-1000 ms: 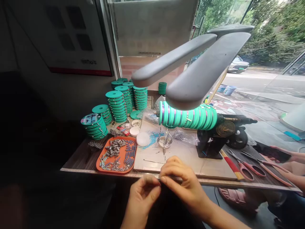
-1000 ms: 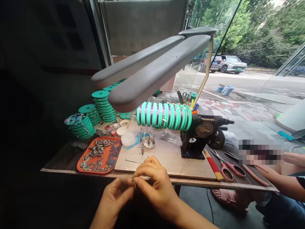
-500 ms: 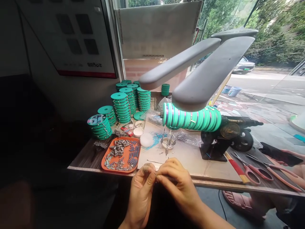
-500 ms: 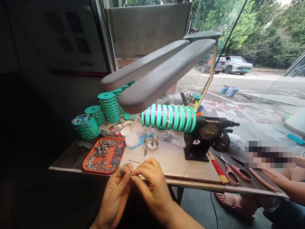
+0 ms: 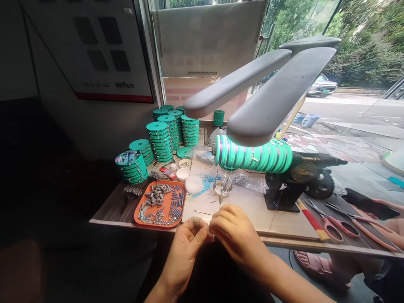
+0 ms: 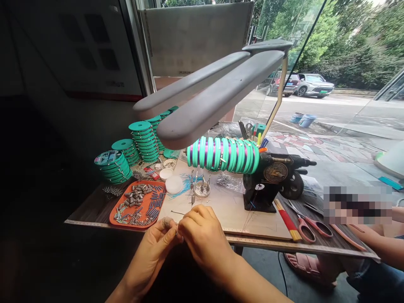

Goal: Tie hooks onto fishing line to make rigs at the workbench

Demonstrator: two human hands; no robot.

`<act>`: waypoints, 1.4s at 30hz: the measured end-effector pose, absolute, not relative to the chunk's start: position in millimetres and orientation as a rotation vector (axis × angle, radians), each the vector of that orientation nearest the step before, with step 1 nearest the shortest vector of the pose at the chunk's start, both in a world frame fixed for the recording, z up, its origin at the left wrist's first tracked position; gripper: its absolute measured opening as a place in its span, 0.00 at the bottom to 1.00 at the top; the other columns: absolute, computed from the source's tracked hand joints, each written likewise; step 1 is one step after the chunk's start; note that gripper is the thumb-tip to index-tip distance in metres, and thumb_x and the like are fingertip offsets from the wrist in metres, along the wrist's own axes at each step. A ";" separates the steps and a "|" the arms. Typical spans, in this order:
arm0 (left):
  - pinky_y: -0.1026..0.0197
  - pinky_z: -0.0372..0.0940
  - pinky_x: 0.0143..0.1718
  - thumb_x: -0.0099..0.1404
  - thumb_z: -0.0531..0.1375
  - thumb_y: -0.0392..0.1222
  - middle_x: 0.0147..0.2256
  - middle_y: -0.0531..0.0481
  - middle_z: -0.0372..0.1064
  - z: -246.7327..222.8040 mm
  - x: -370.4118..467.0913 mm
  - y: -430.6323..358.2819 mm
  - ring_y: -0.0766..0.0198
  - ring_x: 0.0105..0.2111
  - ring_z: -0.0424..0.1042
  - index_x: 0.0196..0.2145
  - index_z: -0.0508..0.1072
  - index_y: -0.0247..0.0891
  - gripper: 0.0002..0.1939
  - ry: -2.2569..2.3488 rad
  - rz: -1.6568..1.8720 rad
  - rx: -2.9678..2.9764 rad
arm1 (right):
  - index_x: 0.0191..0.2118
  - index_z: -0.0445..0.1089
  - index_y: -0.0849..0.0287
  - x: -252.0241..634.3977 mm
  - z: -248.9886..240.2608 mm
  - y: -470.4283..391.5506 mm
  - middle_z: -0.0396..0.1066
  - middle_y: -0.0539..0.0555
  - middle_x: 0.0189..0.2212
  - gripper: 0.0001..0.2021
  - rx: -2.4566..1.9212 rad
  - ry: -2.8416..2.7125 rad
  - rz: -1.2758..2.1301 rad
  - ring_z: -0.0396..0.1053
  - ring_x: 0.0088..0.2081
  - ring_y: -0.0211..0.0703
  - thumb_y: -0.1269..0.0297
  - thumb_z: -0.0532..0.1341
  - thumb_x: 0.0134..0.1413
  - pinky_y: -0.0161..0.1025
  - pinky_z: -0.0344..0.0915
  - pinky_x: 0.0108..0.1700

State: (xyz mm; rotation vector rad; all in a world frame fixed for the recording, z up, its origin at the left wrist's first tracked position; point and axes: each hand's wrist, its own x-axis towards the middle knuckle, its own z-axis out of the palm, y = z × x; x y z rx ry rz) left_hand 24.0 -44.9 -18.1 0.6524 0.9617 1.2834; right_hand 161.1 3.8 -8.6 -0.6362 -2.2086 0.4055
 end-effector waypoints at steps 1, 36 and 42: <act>0.68 0.59 0.35 0.55 0.63 0.42 0.26 0.53 0.62 -17.9 23.6 -44.6 0.72 0.29 0.62 0.29 0.65 0.33 0.12 0.968 1.279 0.667 | 0.27 0.64 0.67 160.9 -7.8 4.2 0.61 0.51 0.28 0.17 -0.626 -2.222 0.407 0.50 0.36 0.28 0.66 0.45 0.62 0.26 0.41 0.40; 0.66 0.56 0.36 0.60 0.58 0.45 0.29 0.50 0.59 -11.9 12.7 -39.6 0.69 0.31 0.57 0.32 0.68 0.31 0.12 0.942 1.051 0.863 | 0.29 0.66 0.68 165.3 -0.8 16.4 0.62 0.49 0.29 0.15 -0.703 -2.125 1.094 0.55 0.37 0.22 0.60 0.53 0.58 0.21 0.50 0.41; 0.67 0.56 0.36 0.59 0.60 0.42 0.28 0.50 0.59 -13.0 19.0 -41.7 0.70 0.30 0.57 0.28 0.69 0.32 0.09 0.886 1.139 0.730 | 0.33 0.67 0.66 170.2 2.7 16.3 0.61 0.51 0.38 0.15 -0.804 -2.158 0.827 0.57 0.43 0.24 0.58 0.51 0.58 0.23 0.54 0.46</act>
